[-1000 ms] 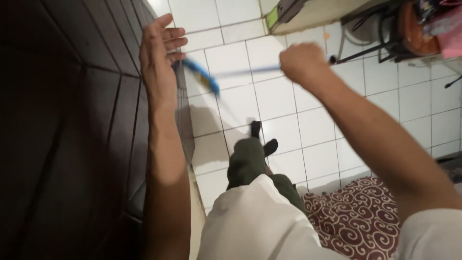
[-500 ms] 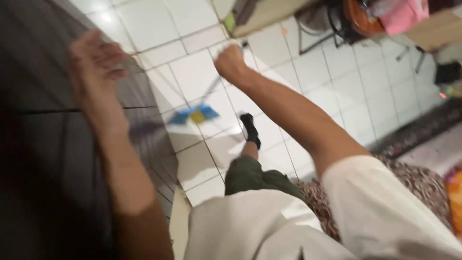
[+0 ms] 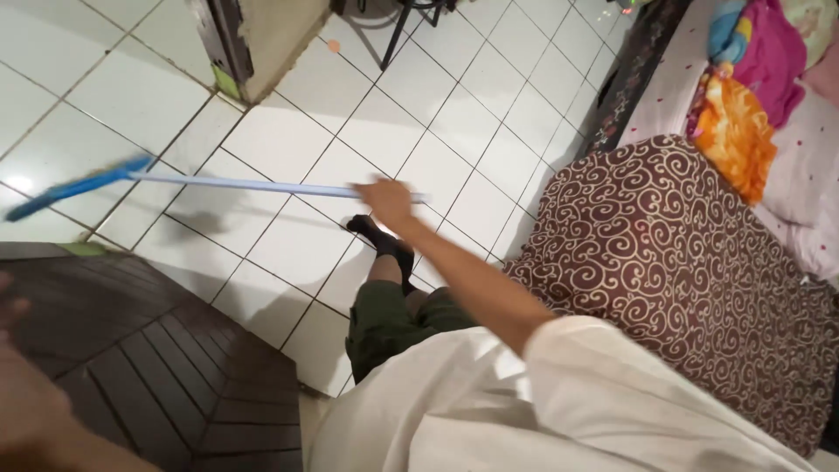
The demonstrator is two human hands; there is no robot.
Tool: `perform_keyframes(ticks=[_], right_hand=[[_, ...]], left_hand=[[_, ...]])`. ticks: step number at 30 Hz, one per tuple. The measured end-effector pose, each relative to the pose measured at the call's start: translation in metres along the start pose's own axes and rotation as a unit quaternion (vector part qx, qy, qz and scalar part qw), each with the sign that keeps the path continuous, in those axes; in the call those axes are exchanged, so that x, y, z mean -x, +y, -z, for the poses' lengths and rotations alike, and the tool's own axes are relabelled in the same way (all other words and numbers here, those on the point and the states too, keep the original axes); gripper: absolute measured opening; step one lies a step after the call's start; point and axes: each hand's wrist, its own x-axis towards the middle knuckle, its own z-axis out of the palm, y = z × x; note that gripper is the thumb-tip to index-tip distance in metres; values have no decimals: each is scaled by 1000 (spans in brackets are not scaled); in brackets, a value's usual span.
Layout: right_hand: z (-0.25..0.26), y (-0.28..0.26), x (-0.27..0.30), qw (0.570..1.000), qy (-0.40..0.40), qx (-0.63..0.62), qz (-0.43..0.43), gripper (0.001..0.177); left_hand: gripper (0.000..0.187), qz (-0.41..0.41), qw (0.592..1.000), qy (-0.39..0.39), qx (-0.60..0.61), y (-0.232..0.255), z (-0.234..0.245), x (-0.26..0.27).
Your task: Sweep the floor with a broom.
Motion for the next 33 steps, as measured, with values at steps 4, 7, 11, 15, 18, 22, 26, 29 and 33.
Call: perform_keyframes(ticks=[4,7,11,15,18,22,26,29,33], right_hand=[[83,147,93,955,-179,-128,-199,37],[173,209,131,909,-290,-73,-291,38],[229,283,172,851,-381,41,-360,41],[218,327,204,840,-360,61,-400,41],[193,363,222,787,-333,67,-515,42],[169,394,256,738,-274,31,-616,42],[153,460,270,732,-219,6,-645,37],[156,520,231,689,-269,0,-673,40],[46,636,196,741,-252,59,-620,30]], left_hand=[[44,74,991,38,101,57,-28,-18],[47,135,973,87,168,104,-49,-31],[49,155,964,100,189,122,-65,-34],[46,205,946,82,236,104,-97,-9],[49,226,954,13,196,138,-162,5],[47,344,923,-119,124,160,-216,32],[55,388,889,-244,19,150,-243,44],[67,577,763,-244,158,-71,-201,94],[81,504,715,-448,185,-112,-175,3]])
